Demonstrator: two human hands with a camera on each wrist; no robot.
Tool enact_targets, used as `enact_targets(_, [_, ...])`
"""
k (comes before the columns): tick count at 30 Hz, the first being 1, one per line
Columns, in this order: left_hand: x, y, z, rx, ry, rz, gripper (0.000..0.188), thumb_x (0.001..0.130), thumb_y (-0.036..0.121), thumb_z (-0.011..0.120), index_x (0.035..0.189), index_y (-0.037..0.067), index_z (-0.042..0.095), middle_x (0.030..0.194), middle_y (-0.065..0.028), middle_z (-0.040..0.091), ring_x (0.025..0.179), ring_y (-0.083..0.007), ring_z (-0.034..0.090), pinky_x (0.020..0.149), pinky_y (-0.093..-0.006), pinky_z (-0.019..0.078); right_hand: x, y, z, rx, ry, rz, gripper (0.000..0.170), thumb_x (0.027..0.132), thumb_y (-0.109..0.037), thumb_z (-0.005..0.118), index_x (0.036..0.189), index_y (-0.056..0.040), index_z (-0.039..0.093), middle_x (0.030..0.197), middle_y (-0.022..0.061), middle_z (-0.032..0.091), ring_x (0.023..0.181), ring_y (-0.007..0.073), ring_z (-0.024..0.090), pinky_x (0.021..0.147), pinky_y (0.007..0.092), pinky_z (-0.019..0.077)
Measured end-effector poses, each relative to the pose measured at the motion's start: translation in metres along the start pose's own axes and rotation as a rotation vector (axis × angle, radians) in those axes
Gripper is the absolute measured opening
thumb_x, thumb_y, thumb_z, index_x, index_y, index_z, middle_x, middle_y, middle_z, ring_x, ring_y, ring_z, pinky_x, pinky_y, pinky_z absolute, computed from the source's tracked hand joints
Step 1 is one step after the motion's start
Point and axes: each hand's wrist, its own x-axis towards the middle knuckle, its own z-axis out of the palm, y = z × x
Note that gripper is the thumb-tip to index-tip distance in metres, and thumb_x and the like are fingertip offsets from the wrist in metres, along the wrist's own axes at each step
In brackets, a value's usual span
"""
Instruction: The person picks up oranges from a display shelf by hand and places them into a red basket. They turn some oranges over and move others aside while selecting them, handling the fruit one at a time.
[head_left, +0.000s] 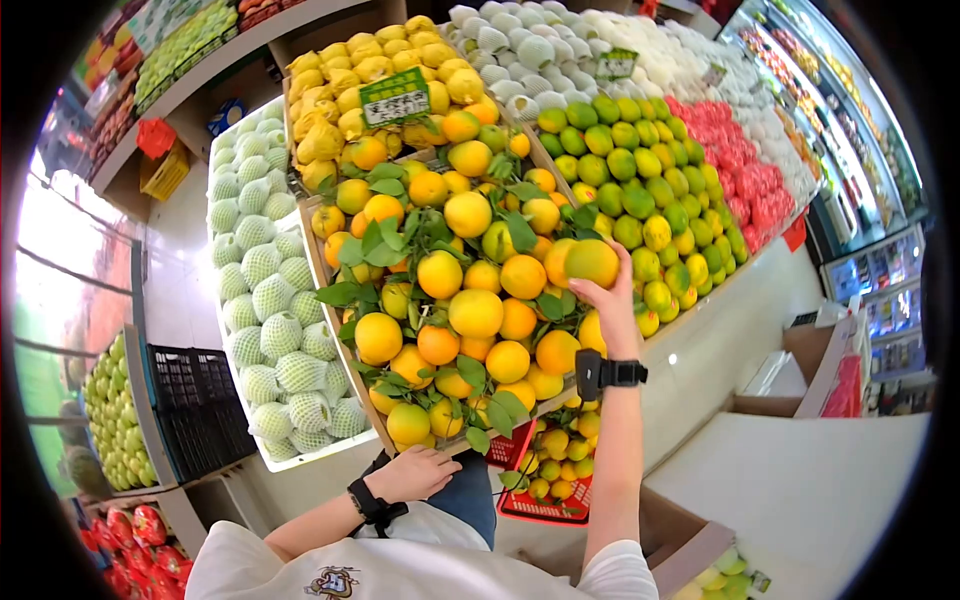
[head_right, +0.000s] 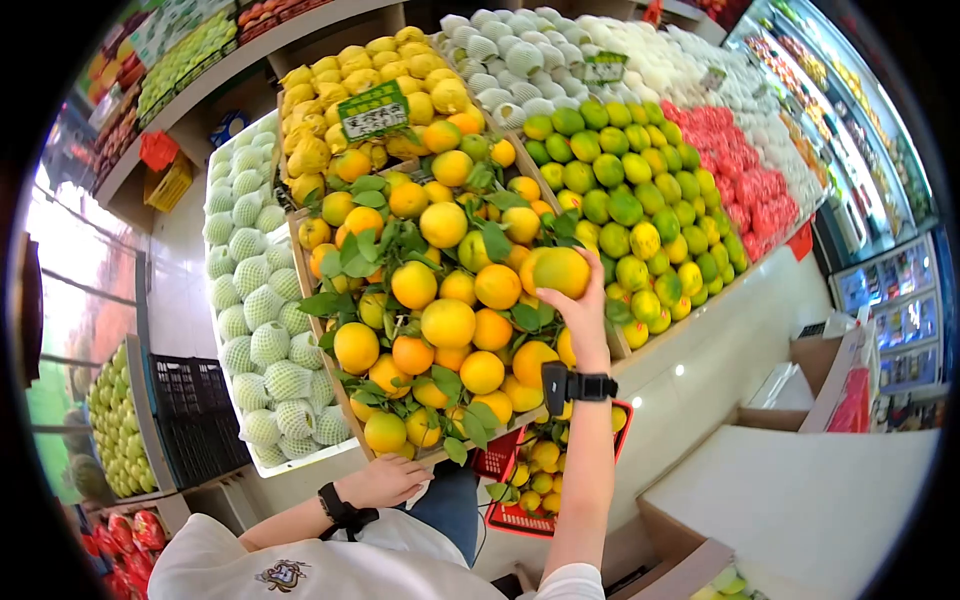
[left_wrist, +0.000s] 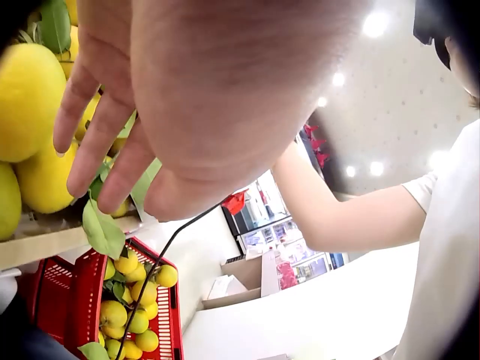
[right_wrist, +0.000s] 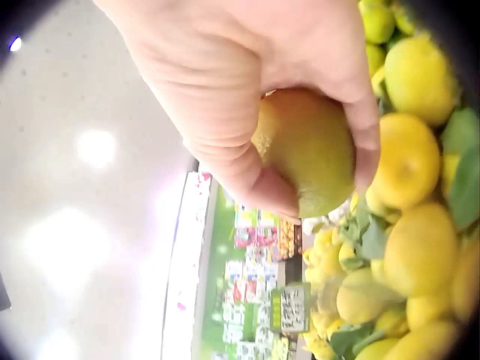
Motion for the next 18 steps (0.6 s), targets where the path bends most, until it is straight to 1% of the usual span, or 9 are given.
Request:
enact_targets(2, [-0.009, -0.011, -0.005, 0.006, 0.035, -0.016, 0.026, 0.084, 0.018, 0.054, 0.108, 0.011, 0.058, 0.092, -0.0066, 0.060, 0.085, -0.0250, 0.059, 0.079, -0.0349, 0.0455, 0.034, -0.004, 0.040, -0.202, -0.072, -0.149, 0.073, 0.060, -0.002, 0.076, 0.124, -0.0069, 0.041, 0.111, 0.0101, 0.050, 0.101, 0.0204, 0.053, 0.087, 0.0317, 0.0457])
enact_targets(6, [-0.028, -0.033, -0.023, -0.009, 0.107, -0.081, 0.026, 0.084, 0.019, 0.054, 0.108, 0.010, 0.058, 0.093, -0.0059, 0.060, 0.085, -0.0252, 0.059, 0.079, -0.0348, 0.0451, 0.114, 0.019, 0.112, -0.608, -0.110, -0.343, 0.075, 0.052, -0.006, 0.077, 0.120, -0.0126, 0.045, 0.112, 0.0154, 0.051, 0.104, 0.0336, 0.050, 0.092, 0.0402, 0.0419])
enact_targets(7, [-0.034, -0.037, -0.028, -0.019, 0.130, -0.102, 0.026, 0.084, 0.019, 0.054, 0.108, 0.010, 0.057, 0.093, -0.0061, 0.060, 0.086, -0.0253, 0.059, 0.079, -0.0351, 0.0450, 0.125, 0.017, 0.133, -0.621, -0.134, -0.348, 0.074, 0.054, -0.006, 0.076, 0.120, -0.0160, 0.045, 0.113, 0.0200, 0.049, 0.103, 0.0392, 0.047, 0.093, 0.0419, 0.0404])
enact_targets(10, [-0.052, -0.050, -0.040, -0.041, 0.180, -0.179, 0.025, 0.085, 0.019, 0.054, 0.108, 0.009, 0.057, 0.094, -0.0065, 0.060, 0.087, -0.0255, 0.060, 0.079, -0.0360, 0.0448, 0.155, 0.028, 0.178, -0.803, -0.152, -0.211, 0.073, 0.060, -0.002, 0.072, 0.125, -0.0196, 0.043, 0.128, 0.0277, 0.032, 0.108, 0.0452, 0.044, 0.094, 0.0434, 0.0399])
enact_targets(13, [-0.070, -0.062, -0.040, -0.052, 0.204, -0.251, 0.024, 0.085, 0.019, 0.053, 0.107, 0.008, 0.057, 0.096, -0.0069, 0.061, 0.088, -0.0253, 0.060, 0.078, -0.0367, 0.0446, 0.179, 0.058, 0.196, -1.050, -0.140, -0.165, 0.073, 0.063, 0.002, 0.068, 0.128, -0.0208, 0.042, 0.131, 0.0283, 0.029, 0.112, 0.0489, 0.041, 0.096, 0.0459, 0.0390])
enact_targets(14, [-0.074, -0.065, -0.039, -0.049, 0.211, -0.264, 0.024, 0.085, 0.018, 0.053, 0.106, 0.008, 0.057, 0.096, -0.0069, 0.061, 0.088, -0.0252, 0.060, 0.078, -0.0366, 0.0446, 0.184, 0.068, 0.197, -1.064, -0.153, -0.063, 0.071, 0.068, -0.001, 0.066, 0.131, -0.0223, 0.040, 0.133, 0.0287, 0.027, 0.115, 0.0511, 0.038, 0.098, 0.0474, 0.0377])
enact_targets(16, [-0.082, -0.069, -0.037, -0.041, 0.223, -0.290, 0.023, 0.085, 0.018, 0.053, 0.106, 0.008, 0.057, 0.096, -0.0067, 0.062, 0.087, -0.0250, 0.060, 0.078, -0.0365, 0.0445, 0.185, 0.076, 0.199, -1.134, -0.166, 0.161, 0.065, 0.076, -0.011, 0.063, 0.134, -0.0241, 0.038, 0.138, 0.0273, 0.025, 0.120, 0.0490, 0.036, 0.099, 0.0473, 0.0369])
enact_targets(17, [-0.085, -0.071, -0.033, -0.052, 0.267, -0.284, 0.022, 0.085, 0.018, 0.053, 0.105, 0.009, 0.058, 0.096, -0.0063, 0.062, 0.085, -0.0248, 0.060, 0.078, -0.0366, 0.0445, 0.201, 0.104, 0.189, -1.234, -0.242, 0.198, 0.060, 0.083, -0.033, 0.056, 0.139, -0.0272, 0.034, 0.141, 0.0272, 0.025, 0.123, 0.0469, 0.035, 0.099, 0.0502, 0.0349])
enact_targets(18, [-0.088, -0.072, -0.033, -0.052, 0.272, -0.288, 0.022, 0.085, 0.018, 0.053, 0.105, 0.009, 0.058, 0.095, -0.0062, 0.062, 0.085, -0.0248, 0.060, 0.078, -0.0365, 0.0446, 0.198, 0.101, 0.197, -1.278, -0.275, 0.196, 0.059, 0.084, -0.036, 0.053, 0.139, -0.0278, 0.033, 0.143, 0.0253, 0.024, 0.124, 0.0458, 0.034, 0.100, 0.0501, 0.0335])
